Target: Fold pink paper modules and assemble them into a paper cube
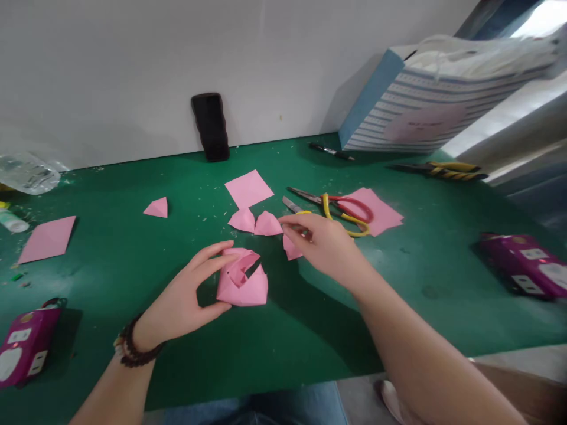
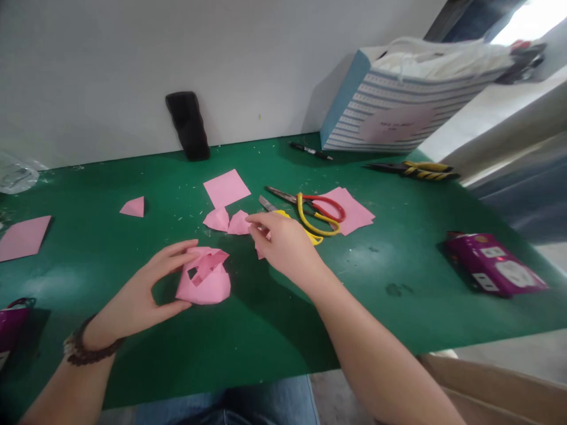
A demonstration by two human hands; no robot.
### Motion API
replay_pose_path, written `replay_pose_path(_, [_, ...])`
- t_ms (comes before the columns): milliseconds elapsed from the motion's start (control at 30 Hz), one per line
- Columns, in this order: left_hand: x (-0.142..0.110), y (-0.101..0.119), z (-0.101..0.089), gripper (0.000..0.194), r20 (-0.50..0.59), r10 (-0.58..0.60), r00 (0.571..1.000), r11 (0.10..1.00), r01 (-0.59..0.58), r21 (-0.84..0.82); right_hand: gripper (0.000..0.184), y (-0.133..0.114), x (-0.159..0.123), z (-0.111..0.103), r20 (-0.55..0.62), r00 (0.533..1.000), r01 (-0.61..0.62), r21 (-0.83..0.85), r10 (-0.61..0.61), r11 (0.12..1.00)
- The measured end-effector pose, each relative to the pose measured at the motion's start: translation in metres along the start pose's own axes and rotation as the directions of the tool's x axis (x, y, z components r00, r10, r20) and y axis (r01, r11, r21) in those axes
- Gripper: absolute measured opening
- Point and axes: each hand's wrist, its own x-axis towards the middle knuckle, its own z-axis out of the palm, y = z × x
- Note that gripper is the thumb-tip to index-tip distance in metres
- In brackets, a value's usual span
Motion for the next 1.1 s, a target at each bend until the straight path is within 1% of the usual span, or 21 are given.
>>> replay_pose_path(33, [0.0,-0.001,-0.001,0.071,0.007,-0.001,1.0,1.0,0.001,-0.003,0.025,0.005,0.003,0.0,-0.001,1.0,0.003,-0.079,-0.003,0.997])
replay_pose_path(100, [-0.001,-0.004,-0.003,0.07,0.017,-0.001,1.0,1.0,0.001,-0.005,0.024,0.011,0.007,-0.001,0.048,0.999,0.007,-0.215,0.003,0.976])
replay_pose_path(200, [-0.003,-0.008,-0.006,0.07,0.036,0.011,0.999,1.0,-0.01,-0.005,0.026,0.015,0.007,-0.006,0.129,0.991,0.005,-0.335,0.04,0.942])
replay_pose_path(300, [-0.004,-0.012,-0.01,0.071,0.058,0.019,0.998,0.999,-0.017,-0.03,0.038,0.013,0.004,-0.009,0.191,0.979,0.006,-0.39,0.075,0.921])
replay_pose_path(333, [-0.005,-0.013,-0.011,0.072,0.069,0.02,0.997,0.999,-0.016,-0.051,0.039,0.012,0.003,-0.009,0.212,0.974,0.01,-0.404,0.083,0.915])
replay_pose_path(400, [-0.004,-0.013,-0.011,0.072,0.085,0.021,0.996,0.994,-0.011,-0.11,0.032,0.01,0.001,-0.007,0.224,0.971,0.019,-0.434,0.088,0.901])
replay_pose_path(467, [-0.003,-0.013,-0.01,0.073,0.087,0.017,0.996,0.986,-0.002,-0.168,0.025,0.008,-0.001,-0.003,0.205,0.976,0.023,-0.452,0.078,0.892])
replay_pose_path(533, [-0.002,-0.012,-0.008,0.072,0.074,0.0,0.997,0.981,0.014,-0.195,0.026,0.006,-0.003,-0.001,0.195,0.979,0.037,-0.436,0.054,0.899])
replay_pose_path(633, [-0.001,-0.011,-0.003,0.067,0.03,-0.019,0.999,0.978,0.025,-0.208,0.029,0.003,-0.006,-0.004,0.237,0.971,0.054,-0.367,0.037,0.929])
replay_pose_path(733, [-0.001,-0.009,0.002,0.063,-0.051,-0.019,0.999,0.97,0.006,-0.244,0.031,0.003,-0.007,-0.013,0.25,0.967,0.015,-0.227,0.044,0.974])
replay_pose_path(800, [-0.001,-0.009,0.005,0.059,-0.093,-0.017,0.995,0.967,-0.007,-0.253,0.038,0.003,-0.006,-0.017,0.229,0.973,-0.021,-0.039,0.029,0.999])
replay_pose_path(833, [0.0,-0.009,0.005,0.056,-0.104,-0.02,0.994,0.966,-0.008,-0.257,0.042,0.003,-0.005,-0.018,0.222,0.975,-0.035,0.077,0.018,0.996])
replay_pose_path(900, [0.001,-0.009,0.006,0.051,-0.113,-0.027,0.993,0.961,-0.005,-0.276,0.049,0.001,-0.003,-0.015,0.238,0.971,-0.069,0.287,-0.001,0.955])
replay_pose_path(933, [0.001,-0.01,0.006,0.049,-0.114,-0.033,0.993,0.956,-0.002,-0.293,0.051,0.0,-0.001,-0.013,0.253,0.967,-0.087,0.359,-0.008,0.929])
replay_pose_path(1000, [0.002,-0.012,0.006,0.045,-0.113,-0.041,0.993,0.944,0.002,-0.33,0.052,-0.003,0.001,-0.007,0.283,0.959,-0.115,0.421,-0.01,0.9])
replay_pose_path(1100, [0.002,-0.016,0.005,0.04,-0.113,-0.022,0.993,0.929,-0.022,-0.37,0.051,-0.004,0.002,0.002,0.29,0.957,-0.117,0.417,-0.009,0.901])
